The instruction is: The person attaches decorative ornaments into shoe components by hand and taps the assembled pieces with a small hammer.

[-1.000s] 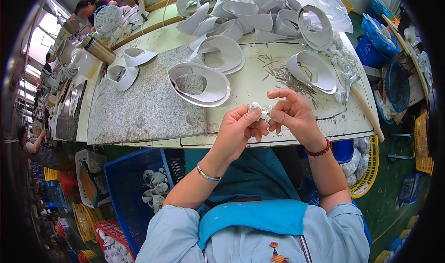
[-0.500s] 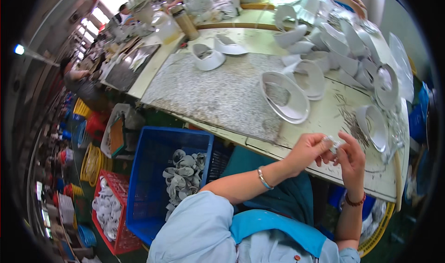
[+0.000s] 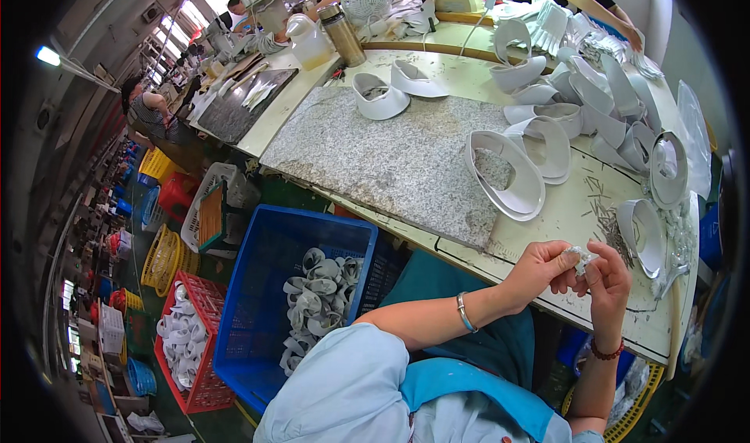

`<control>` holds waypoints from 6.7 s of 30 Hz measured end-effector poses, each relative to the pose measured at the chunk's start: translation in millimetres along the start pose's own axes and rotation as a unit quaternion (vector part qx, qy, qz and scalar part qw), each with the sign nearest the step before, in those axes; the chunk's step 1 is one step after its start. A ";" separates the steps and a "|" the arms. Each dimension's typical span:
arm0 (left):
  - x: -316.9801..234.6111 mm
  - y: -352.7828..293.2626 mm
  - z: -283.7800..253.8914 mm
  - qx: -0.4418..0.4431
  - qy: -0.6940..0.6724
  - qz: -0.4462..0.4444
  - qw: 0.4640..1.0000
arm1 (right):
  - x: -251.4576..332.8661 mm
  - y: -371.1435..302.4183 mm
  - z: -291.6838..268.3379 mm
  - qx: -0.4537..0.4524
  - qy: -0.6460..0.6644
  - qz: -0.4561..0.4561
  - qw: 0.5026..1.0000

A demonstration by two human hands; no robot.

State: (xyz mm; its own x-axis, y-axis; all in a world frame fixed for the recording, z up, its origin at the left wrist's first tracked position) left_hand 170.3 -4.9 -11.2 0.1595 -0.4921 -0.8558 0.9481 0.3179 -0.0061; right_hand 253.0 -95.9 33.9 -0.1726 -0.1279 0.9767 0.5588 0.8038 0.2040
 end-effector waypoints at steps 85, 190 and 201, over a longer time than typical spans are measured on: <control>-29.3 -22.8 5.0 -0.037 0.270 0.162 0.948 | 7.2 -8.1 29.3 0.077 0.055 0.092 0.991; -126.9 -62.8 -48.5 0.072 0.884 0.292 0.356 | -36.4 121.3 75.9 0.109 -0.146 0.025 0.983; -191.5 -73.1 -45.1 -0.086 0.805 0.219 0.544 | 67.3 46.4 54.3 0.008 0.069 -0.101 0.992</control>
State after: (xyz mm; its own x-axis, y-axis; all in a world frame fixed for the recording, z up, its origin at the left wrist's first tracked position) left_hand 58.1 102.7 129.8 -0.2189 0.9661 -0.1366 0.8544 0.2574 0.4513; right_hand 223.3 -35.6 105.4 -0.1661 -0.3643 0.9164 0.5105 0.7633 0.3960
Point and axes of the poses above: each hand's wrist, its own y-axis towards the middle knuckle, its own z-axis out of the palm, x = y × z, the point moved 9 cm from there along y, towards the middle knuckle, and after that the axes turned 2 degrees about y, right-handed, at the moved point
